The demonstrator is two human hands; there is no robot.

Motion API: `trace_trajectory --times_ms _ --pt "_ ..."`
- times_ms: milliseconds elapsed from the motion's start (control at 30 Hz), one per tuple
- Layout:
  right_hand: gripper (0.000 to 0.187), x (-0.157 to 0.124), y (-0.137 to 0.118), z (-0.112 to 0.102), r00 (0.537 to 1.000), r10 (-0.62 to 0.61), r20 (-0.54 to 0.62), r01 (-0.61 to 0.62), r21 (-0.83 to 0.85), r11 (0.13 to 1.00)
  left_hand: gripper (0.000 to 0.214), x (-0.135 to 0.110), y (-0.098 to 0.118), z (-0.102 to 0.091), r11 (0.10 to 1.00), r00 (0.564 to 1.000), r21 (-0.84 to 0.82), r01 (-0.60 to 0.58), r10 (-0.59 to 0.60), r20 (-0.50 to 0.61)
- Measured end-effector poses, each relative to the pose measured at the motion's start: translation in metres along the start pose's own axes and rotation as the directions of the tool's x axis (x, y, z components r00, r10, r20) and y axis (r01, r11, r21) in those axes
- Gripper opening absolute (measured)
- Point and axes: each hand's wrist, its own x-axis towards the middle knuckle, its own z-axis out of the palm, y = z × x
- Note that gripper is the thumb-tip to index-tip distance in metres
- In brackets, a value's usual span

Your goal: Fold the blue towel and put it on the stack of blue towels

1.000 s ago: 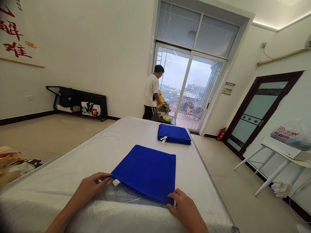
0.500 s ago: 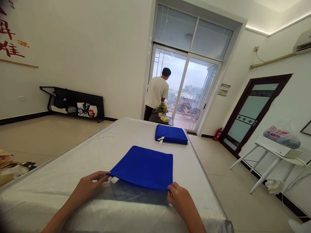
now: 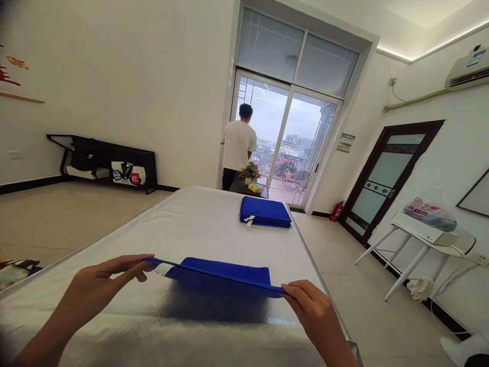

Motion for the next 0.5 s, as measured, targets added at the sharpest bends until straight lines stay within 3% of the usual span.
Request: trace_trajectory --times_ms 133,233,333,433,500 --pt "0.025 0.019 -0.004 -0.034 1.000 0.010 0.020 -0.011 0.049 0.999 0.041 0.010 0.031 -0.023 0.999 0.999 -0.020 0.030 -0.030 -0.019" --pt "0.022 0.033 0.000 -0.042 0.996 0.090 0.006 -0.090 0.066 0.994 0.044 0.028 0.047 -0.031 0.993 0.996 -0.079 0.092 -0.090 0.025" --pt "0.015 0.050 0.016 -0.033 0.976 0.216 0.016 -0.216 0.087 0.972 0.049 0.059 0.053 -0.026 0.978 0.978 -0.123 0.167 -0.149 0.149" --pt "0.031 0.075 0.045 -0.011 0.935 0.347 0.077 -0.353 0.089 0.931 0.054 0.103 0.053 -0.011 0.963 0.941 -0.165 0.212 -0.155 0.300" --pt "0.041 0.099 0.067 0.005 0.907 0.411 0.087 -0.418 0.082 0.905 0.054 0.136 0.057 0.000 0.955 0.930 -0.208 0.214 -0.133 0.344"
